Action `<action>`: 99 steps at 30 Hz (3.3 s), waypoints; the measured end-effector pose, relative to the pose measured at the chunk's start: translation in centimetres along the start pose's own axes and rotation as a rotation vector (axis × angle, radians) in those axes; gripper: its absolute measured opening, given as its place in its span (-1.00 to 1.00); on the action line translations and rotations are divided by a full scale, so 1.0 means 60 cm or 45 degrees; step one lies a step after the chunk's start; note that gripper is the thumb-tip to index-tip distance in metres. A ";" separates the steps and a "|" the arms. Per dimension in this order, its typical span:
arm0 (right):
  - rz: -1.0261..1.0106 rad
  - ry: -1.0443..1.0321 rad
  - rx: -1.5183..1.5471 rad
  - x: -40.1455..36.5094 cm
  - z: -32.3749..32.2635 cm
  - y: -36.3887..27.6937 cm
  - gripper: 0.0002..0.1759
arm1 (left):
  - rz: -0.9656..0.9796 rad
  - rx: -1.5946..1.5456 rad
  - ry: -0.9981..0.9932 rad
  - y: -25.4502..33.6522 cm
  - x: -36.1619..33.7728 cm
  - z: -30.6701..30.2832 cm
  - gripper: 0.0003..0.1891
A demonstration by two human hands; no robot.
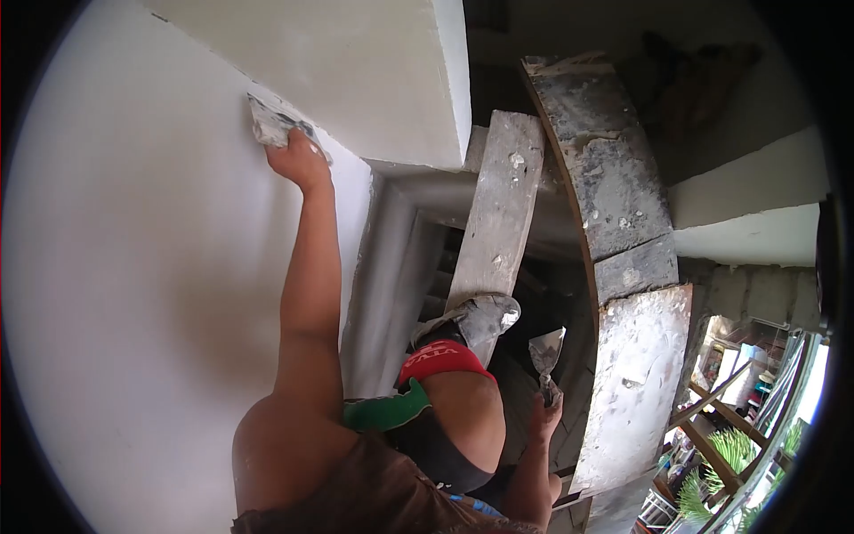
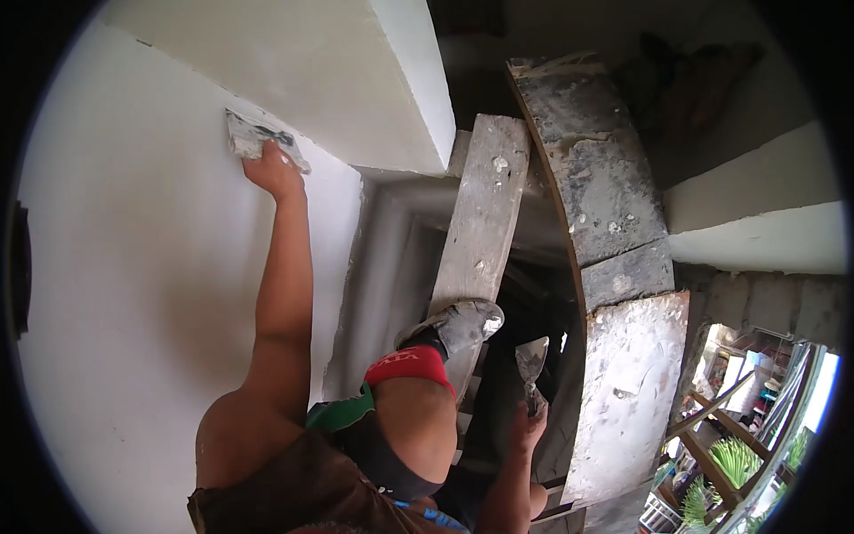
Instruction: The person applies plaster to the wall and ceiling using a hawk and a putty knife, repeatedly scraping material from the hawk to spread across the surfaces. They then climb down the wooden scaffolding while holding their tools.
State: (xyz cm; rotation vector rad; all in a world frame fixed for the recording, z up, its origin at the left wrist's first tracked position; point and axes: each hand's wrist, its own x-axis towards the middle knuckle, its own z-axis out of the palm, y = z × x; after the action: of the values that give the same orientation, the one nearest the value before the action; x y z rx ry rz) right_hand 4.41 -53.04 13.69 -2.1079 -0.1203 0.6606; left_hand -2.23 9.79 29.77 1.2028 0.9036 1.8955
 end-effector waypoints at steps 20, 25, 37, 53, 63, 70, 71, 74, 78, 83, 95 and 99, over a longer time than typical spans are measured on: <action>-0.358 -0.109 -0.073 0.064 -0.001 -0.223 -0.61 | -1.004 -0.440 -0.617 0.068 -0.197 -0.016 -0.62; 0.016 -0.100 0.758 0.063 -0.003 -0.293 -0.58 | -1.035 -0.503 -0.740 0.064 -0.236 -0.003 -0.56; -0.101 -0.379 0.848 0.102 0.087 -0.366 -0.59 | -1.053 -0.465 -1.355 0.113 -0.306 0.020 -0.57; -0.868 -0.112 0.708 0.193 0.047 -0.446 -0.61 | -1.388 -0.521 -1.049 0.084 -0.293 0.014 -0.60; -1.539 0.143 -0.455 0.242 0.109 -0.427 -0.54 | -1.501 -0.792 -0.988 0.057 -0.278 -0.042 -0.60; -0.791 -0.005 -0.408 0.251 0.077 -0.322 -0.66 | -1.092 -0.864 -0.543 0.091 -0.178 -0.100 -0.53; -0.732 -0.005 -0.465 0.243 0.069 -0.300 -0.65 | -0.890 -0.708 -0.470 0.084 -0.150 -0.102 -0.53; -0.665 -0.007 -0.531 0.211 0.055 -0.244 -0.65 | -0.352 -0.289 -0.134 0.061 -0.068 -0.091 -0.61; -0.532 -0.031 -0.506 0.184 0.056 -0.204 -0.64 | 0.082 -0.183 0.003 0.073 0.034 -0.010 -0.69; -0.522 0.004 -0.394 0.163 0.067 -0.193 -0.65 | 0.164 0.065 -0.116 0.075 0.081 0.060 -0.71; -0.584 -0.045 -0.314 0.159 0.120 -0.219 -0.66 | 0.298 0.191 -0.168 0.177 -0.055 0.112 -0.55; -0.430 -0.008 -0.169 0.152 0.085 -0.203 -0.65 | 0.273 0.150 0.071 0.160 0.092 0.063 -0.64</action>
State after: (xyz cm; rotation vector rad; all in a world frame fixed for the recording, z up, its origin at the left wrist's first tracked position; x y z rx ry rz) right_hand 11.57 -39.09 17.23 -2.1426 -0.5240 0.4657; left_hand -2.30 10.27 41.45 1.3697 0.9596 2.0784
